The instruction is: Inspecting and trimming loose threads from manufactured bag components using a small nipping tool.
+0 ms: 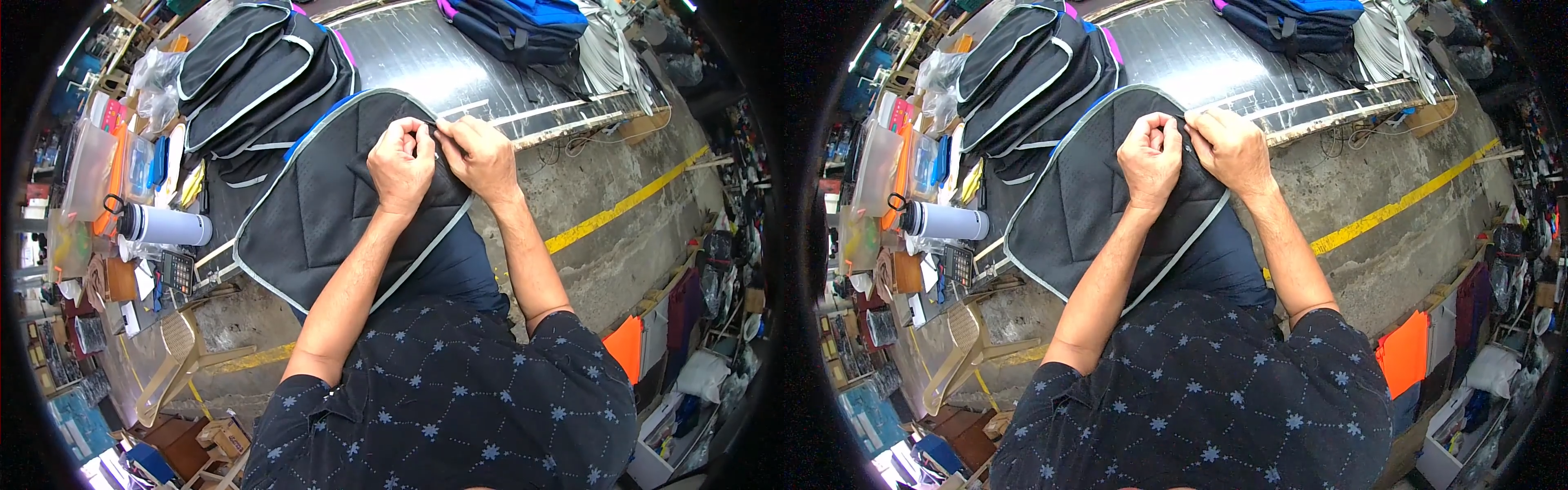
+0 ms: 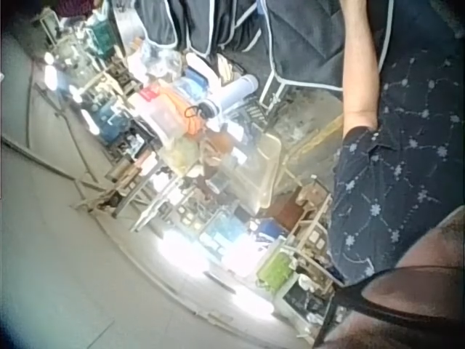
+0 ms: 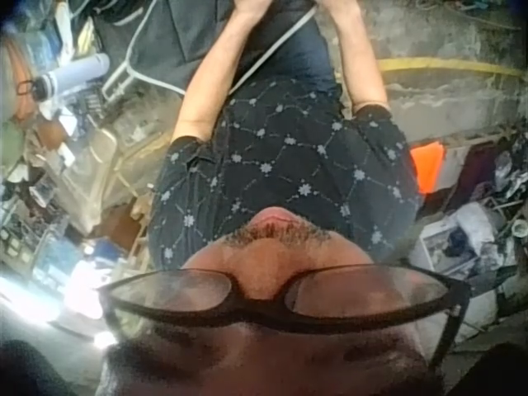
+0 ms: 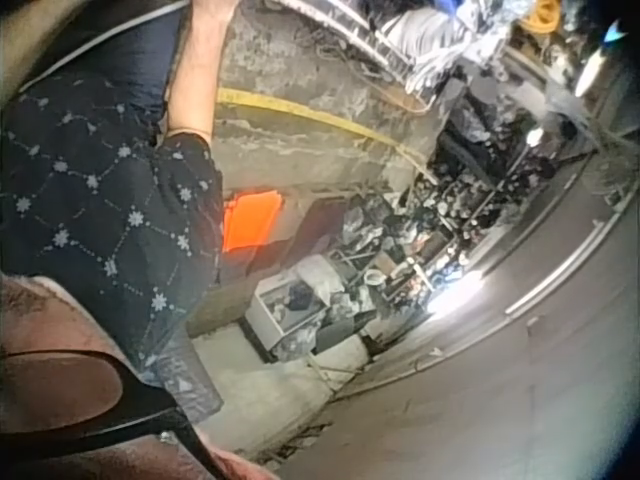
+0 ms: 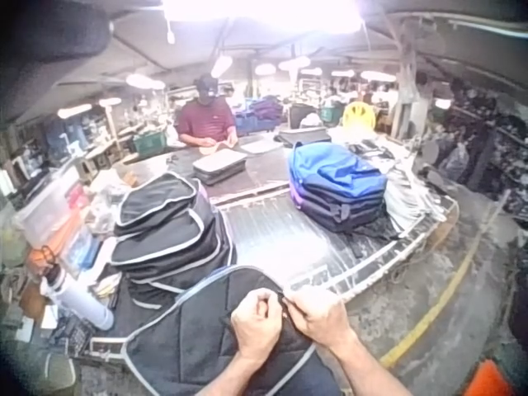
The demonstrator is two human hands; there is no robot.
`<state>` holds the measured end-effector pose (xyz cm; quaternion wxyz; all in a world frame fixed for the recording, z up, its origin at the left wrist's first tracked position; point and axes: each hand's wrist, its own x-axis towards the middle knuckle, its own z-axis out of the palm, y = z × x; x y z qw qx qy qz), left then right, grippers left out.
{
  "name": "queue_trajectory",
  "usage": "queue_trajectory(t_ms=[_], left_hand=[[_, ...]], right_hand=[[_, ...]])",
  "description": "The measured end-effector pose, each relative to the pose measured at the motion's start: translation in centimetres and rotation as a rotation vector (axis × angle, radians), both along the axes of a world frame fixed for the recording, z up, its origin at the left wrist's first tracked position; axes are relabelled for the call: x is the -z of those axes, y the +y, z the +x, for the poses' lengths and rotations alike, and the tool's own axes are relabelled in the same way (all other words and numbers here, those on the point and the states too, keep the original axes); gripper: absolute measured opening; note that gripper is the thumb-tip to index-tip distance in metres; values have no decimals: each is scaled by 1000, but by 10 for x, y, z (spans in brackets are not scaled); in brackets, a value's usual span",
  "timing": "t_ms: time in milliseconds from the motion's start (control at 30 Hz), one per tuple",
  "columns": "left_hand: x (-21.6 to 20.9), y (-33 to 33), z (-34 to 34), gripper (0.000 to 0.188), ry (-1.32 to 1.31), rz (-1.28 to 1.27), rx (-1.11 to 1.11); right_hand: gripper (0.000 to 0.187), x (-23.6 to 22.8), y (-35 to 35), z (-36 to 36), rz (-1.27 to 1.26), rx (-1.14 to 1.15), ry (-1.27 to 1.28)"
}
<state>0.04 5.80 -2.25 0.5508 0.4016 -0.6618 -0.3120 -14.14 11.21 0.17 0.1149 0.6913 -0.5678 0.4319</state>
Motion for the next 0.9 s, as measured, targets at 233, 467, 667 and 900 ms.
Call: queue_trajectory(t_ms=[233, 467, 667, 900], left_hand=[[7, -12, 43, 8, 120, 16, -96], [4, 3, 53, 15, -170, -260, 17], [10, -6, 48, 6, -576, -436, -19], [-25, -5, 125, 9, -354, -186, -233]], right_hand=[[30, 19, 6, -19, 72, 193, -500], [26, 54, 21, -25, 271, 130, -859], [24, 62, 22, -16, 270, 25, -953], [37, 78, 36, -66, 215, 254, -772]])
